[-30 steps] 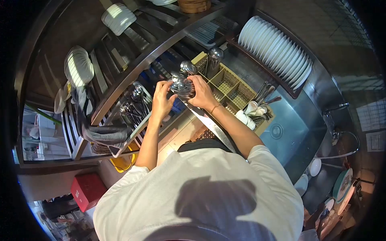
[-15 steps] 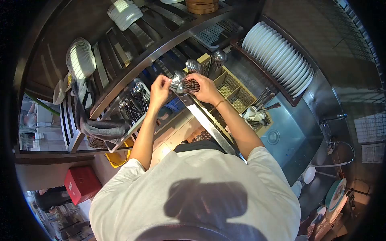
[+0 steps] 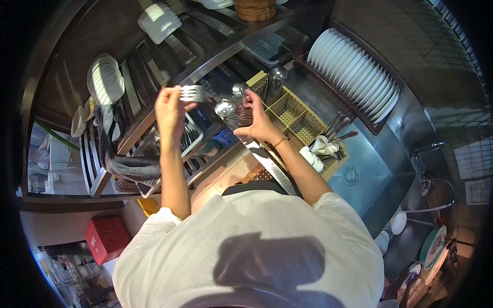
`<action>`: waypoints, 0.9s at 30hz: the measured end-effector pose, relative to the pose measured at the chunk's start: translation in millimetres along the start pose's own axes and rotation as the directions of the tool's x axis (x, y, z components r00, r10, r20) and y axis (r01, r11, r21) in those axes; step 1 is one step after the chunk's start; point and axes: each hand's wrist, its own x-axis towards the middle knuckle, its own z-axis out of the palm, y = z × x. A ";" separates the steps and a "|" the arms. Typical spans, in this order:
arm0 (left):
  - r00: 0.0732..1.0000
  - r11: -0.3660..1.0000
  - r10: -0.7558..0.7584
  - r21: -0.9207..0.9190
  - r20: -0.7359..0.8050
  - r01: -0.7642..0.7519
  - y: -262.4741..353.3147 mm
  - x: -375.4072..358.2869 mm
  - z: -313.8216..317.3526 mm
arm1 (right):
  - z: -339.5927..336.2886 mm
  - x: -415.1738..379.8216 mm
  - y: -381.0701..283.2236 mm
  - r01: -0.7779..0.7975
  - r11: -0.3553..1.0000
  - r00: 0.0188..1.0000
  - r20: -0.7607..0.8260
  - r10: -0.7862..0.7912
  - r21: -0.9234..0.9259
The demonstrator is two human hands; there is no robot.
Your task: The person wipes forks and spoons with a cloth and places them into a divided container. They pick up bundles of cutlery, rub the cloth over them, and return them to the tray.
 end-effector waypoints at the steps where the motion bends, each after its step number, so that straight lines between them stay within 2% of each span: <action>1: 0.999 0.999 -0.040 -0.005 0.011 0.040 -12.9 -1.8 7.2 | -4.5 -2.5 2.1 -0.025 0.994 0.998 -0.046 0.030 0.105; 2: 0.998 0.998 -0.064 0.011 0.012 0.064 -26.5 -1.0 13.4 | -7.5 -6.9 4.4 -0.048 0.976 0.994 -0.090 0.069 0.212; 3: 0.994 0.994 -0.106 -0.004 0.014 0.106 -36.6 -1.7 22.9 | -6.6 -10.9 -3.4 -0.033 0.976 0.982 -0.177 0.072 0.217; 4: 0.989 0.989 -0.150 -0.020 0.016 0.150 -46.1 -3.6 33.1 | -10.7 -9.2 2.5 -0.033 0.976 0.981 -0.179 0.073 0.213; 5: 0.982 0.981 -0.187 -0.042 0.027 0.188 -57.0 -5.7 42.4 | -15.2 -7.8 14.1 0.046 0.985 0.987 -0.143 -0.070 -0.168; 6: 0.974 0.973 -0.221 -0.063 0.039 0.224 -67.9 -5.9 51.1 | -16.8 -6.8 13.4 0.134 0.843 0.980 -0.055 -0.190 -0.520; 7: 0.969 0.968 -0.244 -0.046 0.031 0.246 -79.3 -5.3 57.5 | -11.4 -7.2 13.1 0.035 0.967 0.986 -0.148 -0.074 -0.252; 8: 0.973 0.974 -0.223 0.043 0.056 0.221 -79.9 -9.3 62.2 | -12.4 -6.6 17.0 0.034 0.967 0.986 -0.148 -0.073 -0.253; 10: 0.955 0.922 -0.249 0.340 0.161 0.183 -74.5 -11.4 60.3 | -16.0 0.8 34.9 -0.181 0.956 0.983 -0.057 0.173 -0.232; 11: 0.968 0.874 -0.102 0.485 0.231 -0.023 -78.0 -9.4 52.7 | -13.7 4.8 35.4 -0.139 0.968 0.989 -0.088 0.123 -0.209; 12: 0.968 0.874 -0.104 0.485 0.228 -0.020 -81.1 -8.5 44.3 | -14.6 5.4 35.3 -0.140 0.968 0.988 -0.086 0.125 -0.208; 13: 0.972 0.835 0.085 0.516 0.221 -0.191 -84.1 -8.5 35.2 | -17.0 6.0 34.9 -0.115 0.970 0.988 -0.122 0.090 -0.216; 14: 0.937 0.761 0.272 0.547 0.220 -0.349 -83.2 -8.6 26.0 | -19.2 8.3 27.8 -0.088 0.970 0.986 -0.156 0.053 -0.225; 15: 0.921 0.681 0.286 0.620 0.265 -0.390 -79.7 -8.4 13.5 | -22.9 11.4 19.9 -0.059 0.979 0.988 -0.149 0.030 -0.194; 16: 0.905 0.517 0.232 0.743 0.357 -0.426 -84.9 -6.3 -4.3 | -27.3 14.0 11.3 -0.101 0.979 0.988 -0.136 0.078 -0.177; 18: 0.862 0.486 0.157 0.722 0.482 -0.492 -95.4 -7.9 -20.3 | -27.2 20.6 -11.0 -0.054 0.988 0.987 -0.157 0.031 -0.143; 19: 0.855 0.554 0.072 0.693 0.513 -0.462 -102.9 -5.8 -23.2 | -28.1 23.7 -9.1 -0.053 0.988 0.988 -0.149 0.031 -0.146; 21: 0.826 0.586 0.070 0.647 0.559 -0.488 -110.5 -5.3 -18.1 | -29.3 29.4 -2.3 -0.032 0.998 0.999 -0.012 0.031 -0.063; 22: 0.821 0.607 0.082 0.625 0.565 -0.491 -114.6 -3.9 -13.4 | -28.7 32.6 0.4 -0.028 0.997 1.000 -0.005 0.028 -0.067; 24: 0.808 0.595 0.137 0.605 0.572 -0.529 -119.4 -0.8 -5.3 | -29.1 37.2 3.7 -0.027 0.985 0.999 0.035 0.021 0.171; 26: 0.819 0.628 0.191 0.574 0.541 -0.525 -124.4 3.2 -1.2 | -35.0 37.3 6.9 -0.039 0.992 0.996 0.083 0.029 0.118; 27: 0.811 0.646 0.222 0.541 0.542 -0.539 -125.1 4.2 -0.6 | -36.8 34.0 7.7 -0.058 0.989 0.986 0.149 0.078 -0.136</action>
